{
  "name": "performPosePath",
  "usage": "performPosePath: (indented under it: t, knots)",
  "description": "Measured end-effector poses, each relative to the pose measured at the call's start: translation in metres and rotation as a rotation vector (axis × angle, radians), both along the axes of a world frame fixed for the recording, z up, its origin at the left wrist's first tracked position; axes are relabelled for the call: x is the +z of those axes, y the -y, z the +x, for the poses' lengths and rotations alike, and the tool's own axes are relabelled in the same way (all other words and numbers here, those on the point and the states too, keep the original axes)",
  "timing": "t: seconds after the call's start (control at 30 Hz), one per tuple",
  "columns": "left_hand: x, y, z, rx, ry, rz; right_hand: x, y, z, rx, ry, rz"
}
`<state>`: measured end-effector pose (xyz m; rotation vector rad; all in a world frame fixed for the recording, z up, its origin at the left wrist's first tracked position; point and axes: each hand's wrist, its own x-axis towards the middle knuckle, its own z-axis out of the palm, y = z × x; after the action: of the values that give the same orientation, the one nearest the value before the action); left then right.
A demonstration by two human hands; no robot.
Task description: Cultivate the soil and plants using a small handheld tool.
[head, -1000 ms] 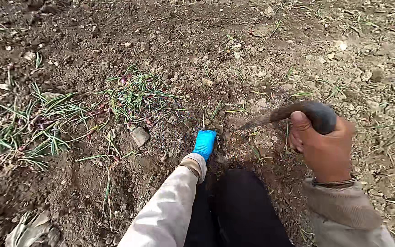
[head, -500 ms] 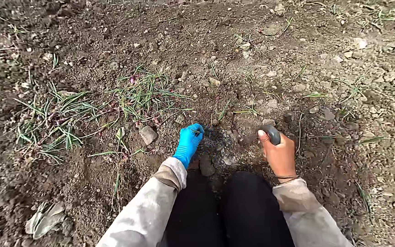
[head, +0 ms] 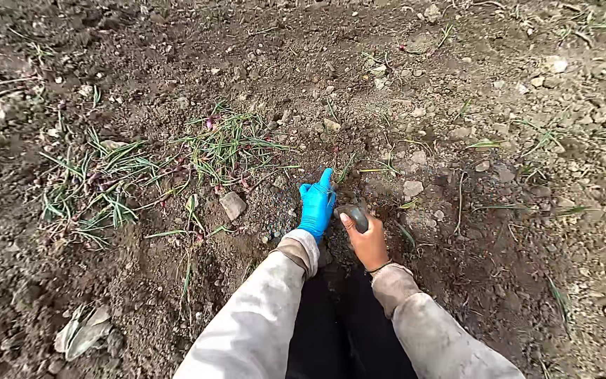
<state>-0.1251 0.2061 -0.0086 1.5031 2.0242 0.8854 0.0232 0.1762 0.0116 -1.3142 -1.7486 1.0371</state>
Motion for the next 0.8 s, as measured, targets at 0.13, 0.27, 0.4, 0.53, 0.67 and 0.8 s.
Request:
performPosePath:
  t: [0.13, 0.27, 0.4, 0.53, 0.67, 0.8]
  knots:
    - [-0.029, -0.012, 0.006, -0.290, -0.284, -0.373, 0.051, 0.006, 0.037, -0.106, -0.142, 0.216]
    - [-0.034, -0.009, 0.011, -0.436, -0.386, -0.515, 0.112, -0.016, 0.085, -0.083, -0.168, 0.239]
    - [-0.028, -0.019, 0.019, -0.410, -0.425, -0.615, 0.036, -0.053, 0.085, -0.204, 0.068, -0.057]
    - [-0.023, -0.018, 0.020, -0.375, -0.396, -0.608, -0.020, -0.065, 0.080, -0.266, 0.126, -0.184]
    - [0.006, 0.007, -0.009, -0.219, -0.374, -0.392, -0.018, -0.062, 0.083, -0.221, 0.124, -0.178]
    - [0.028, 0.011, -0.088, 0.079, -0.563, -0.345, 0.003, -0.035, 0.083, -0.312, 0.112, -0.043]
